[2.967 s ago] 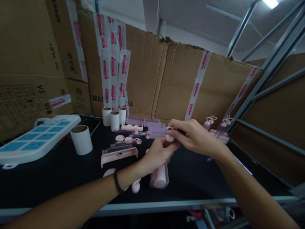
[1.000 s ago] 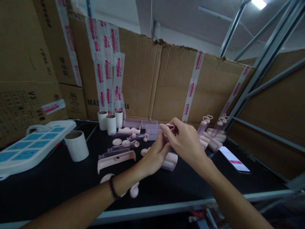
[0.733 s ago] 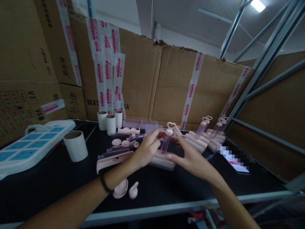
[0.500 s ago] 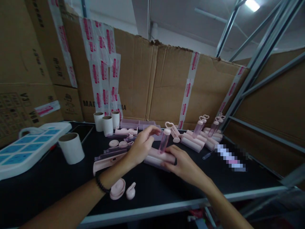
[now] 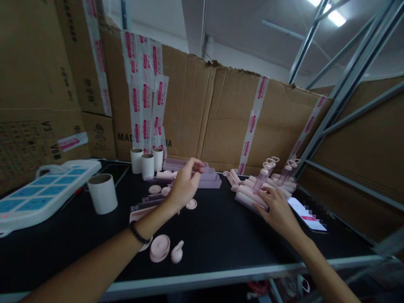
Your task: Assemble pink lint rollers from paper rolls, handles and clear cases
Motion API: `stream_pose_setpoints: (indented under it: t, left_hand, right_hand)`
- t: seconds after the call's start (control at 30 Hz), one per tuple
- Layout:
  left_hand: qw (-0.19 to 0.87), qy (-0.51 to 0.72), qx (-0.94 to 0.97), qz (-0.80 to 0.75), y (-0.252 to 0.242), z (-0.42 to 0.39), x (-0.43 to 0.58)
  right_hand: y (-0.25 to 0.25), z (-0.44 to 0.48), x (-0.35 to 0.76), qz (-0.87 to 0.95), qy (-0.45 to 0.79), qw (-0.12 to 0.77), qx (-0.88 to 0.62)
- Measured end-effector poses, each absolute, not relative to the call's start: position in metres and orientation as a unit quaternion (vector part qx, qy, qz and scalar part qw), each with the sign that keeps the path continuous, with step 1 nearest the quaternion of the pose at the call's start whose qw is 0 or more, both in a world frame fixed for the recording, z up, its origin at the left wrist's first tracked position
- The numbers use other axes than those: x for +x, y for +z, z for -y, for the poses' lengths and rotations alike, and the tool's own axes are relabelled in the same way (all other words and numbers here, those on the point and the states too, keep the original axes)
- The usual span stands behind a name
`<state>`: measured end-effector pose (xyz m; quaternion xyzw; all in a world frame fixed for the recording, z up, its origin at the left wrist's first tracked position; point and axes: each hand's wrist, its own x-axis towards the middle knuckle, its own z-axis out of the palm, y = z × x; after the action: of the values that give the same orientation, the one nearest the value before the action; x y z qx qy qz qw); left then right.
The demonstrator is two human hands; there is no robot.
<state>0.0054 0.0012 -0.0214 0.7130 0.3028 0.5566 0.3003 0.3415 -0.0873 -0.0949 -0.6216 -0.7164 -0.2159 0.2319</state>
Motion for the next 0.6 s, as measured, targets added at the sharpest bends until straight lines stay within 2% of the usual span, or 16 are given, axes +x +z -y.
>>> stream_pose_setpoints:
  t: [0.1, 0.27, 0.33, 0.43, 0.53, 0.6]
  left_hand:
    - [0.291, 0.553, 0.716, -0.312, -0.02, -0.003, 0.004]
    - [0.245, 0.532, 0.737, -0.338, -0.021, -0.017, -0.003]
    - [0.21, 0.517, 0.748, -0.358, -0.024, -0.025, -0.007]
    - [0.13, 0.484, 0.767, -0.4, -0.027, -0.037, -0.015]
    - [0.019, 0.427, 0.781, -0.455, -0.025, -0.041, -0.025]
    - [-0.07, 0.387, 0.765, -0.51, -0.019, -0.041, -0.033]
  right_hand:
    - [-0.095, 0.087, 0.352, 0.711, -0.266, 0.206, -0.617]
    - [-0.099, 0.086, 0.354, 0.71, -0.273, 0.207, -0.616]
    - [-0.102, 0.086, 0.353, 0.694, -0.282, 0.243, -0.617]
    - [-0.098, 0.09, 0.342, 0.647, -0.299, 0.347, -0.61]
    - [-0.084, 0.096, 0.317, 0.63, -0.288, 0.436, -0.575]
    - [-0.072, 0.099, 0.293, 0.643, -0.271, 0.457, -0.551]
